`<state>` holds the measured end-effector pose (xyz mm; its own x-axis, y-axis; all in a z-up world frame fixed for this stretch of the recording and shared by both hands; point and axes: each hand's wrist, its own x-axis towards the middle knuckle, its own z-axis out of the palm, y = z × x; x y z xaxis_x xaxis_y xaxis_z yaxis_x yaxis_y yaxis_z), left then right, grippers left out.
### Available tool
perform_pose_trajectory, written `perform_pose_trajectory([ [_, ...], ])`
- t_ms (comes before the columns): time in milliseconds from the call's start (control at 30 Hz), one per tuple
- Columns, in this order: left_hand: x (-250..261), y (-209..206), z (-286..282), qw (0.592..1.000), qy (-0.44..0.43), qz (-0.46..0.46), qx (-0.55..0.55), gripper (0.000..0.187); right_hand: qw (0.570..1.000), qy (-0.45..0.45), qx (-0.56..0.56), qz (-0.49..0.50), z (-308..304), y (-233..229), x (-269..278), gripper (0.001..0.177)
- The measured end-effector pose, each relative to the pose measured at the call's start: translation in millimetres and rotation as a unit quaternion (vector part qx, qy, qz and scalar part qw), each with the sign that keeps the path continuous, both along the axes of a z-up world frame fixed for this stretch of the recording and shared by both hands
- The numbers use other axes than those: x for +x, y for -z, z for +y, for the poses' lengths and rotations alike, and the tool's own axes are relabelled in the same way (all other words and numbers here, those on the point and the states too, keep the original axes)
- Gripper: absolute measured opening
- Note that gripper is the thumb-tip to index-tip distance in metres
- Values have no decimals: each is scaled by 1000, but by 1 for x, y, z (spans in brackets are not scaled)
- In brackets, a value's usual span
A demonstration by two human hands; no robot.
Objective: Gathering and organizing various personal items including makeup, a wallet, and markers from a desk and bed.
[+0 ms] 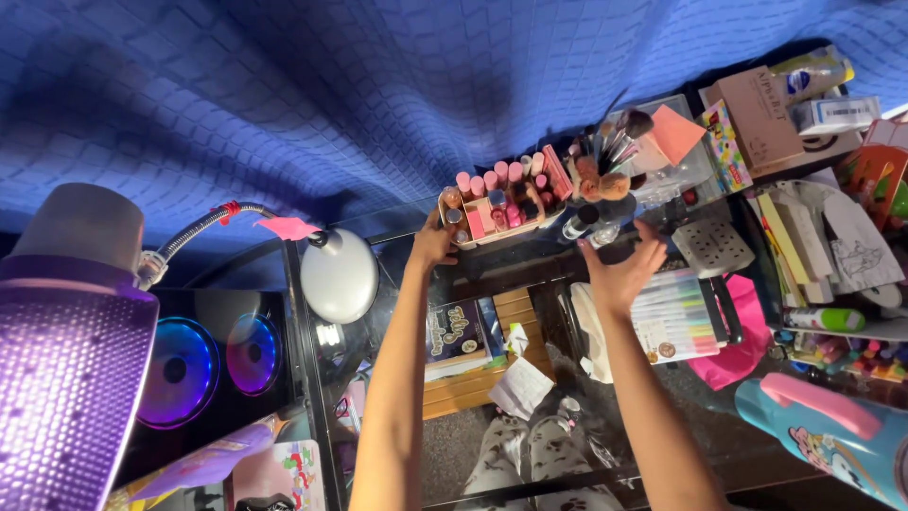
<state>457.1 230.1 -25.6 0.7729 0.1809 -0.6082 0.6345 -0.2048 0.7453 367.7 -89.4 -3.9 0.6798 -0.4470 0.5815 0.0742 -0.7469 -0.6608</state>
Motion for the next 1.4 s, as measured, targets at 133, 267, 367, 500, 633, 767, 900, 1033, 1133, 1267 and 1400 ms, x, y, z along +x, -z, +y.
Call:
perform_pose_trajectory([
  [133,-11,-28,-11,1000,18,-19,-16,57,1000,20,3,1,1,53,4,85],
  [267,-23,-50,-17,996,-19,-41,-76,57,999,16,18,43,10,76,8,61],
  [367,-35,-55,-15,995,-37,-40,-88,57,997,18,57,46,7,99,9,52],
  [500,-45,-56,-9,993,-54,-47,-95,62,967,61,207,136,10,111,6,55],
  [633,-49,-55,-8,993,-54,-48,-98,62,960,64,205,178,18,93,10,60],
  [767,-48,-64,-10,993,-59,-40,-92,60,952,112,216,187,41,93,22,87],
  [900,-47,-75,-15,995,-60,-28,-71,59,937,158,262,166,51,112,35,76],
  [1033,-45,-56,-14,996,-58,-27,-67,57,938,184,247,159,48,127,46,74],
  [1133,-44,-70,-17,995,-60,-20,-75,54,937,210,233,155,48,137,51,56],
  [1267,-49,-54,-13,994,-79,-17,-77,55,950,157,231,140,45,135,25,56],
  [1400,-63,-67,-9,989,-114,-18,-91,62,954,102,224,171,49,111,-10,52],
])
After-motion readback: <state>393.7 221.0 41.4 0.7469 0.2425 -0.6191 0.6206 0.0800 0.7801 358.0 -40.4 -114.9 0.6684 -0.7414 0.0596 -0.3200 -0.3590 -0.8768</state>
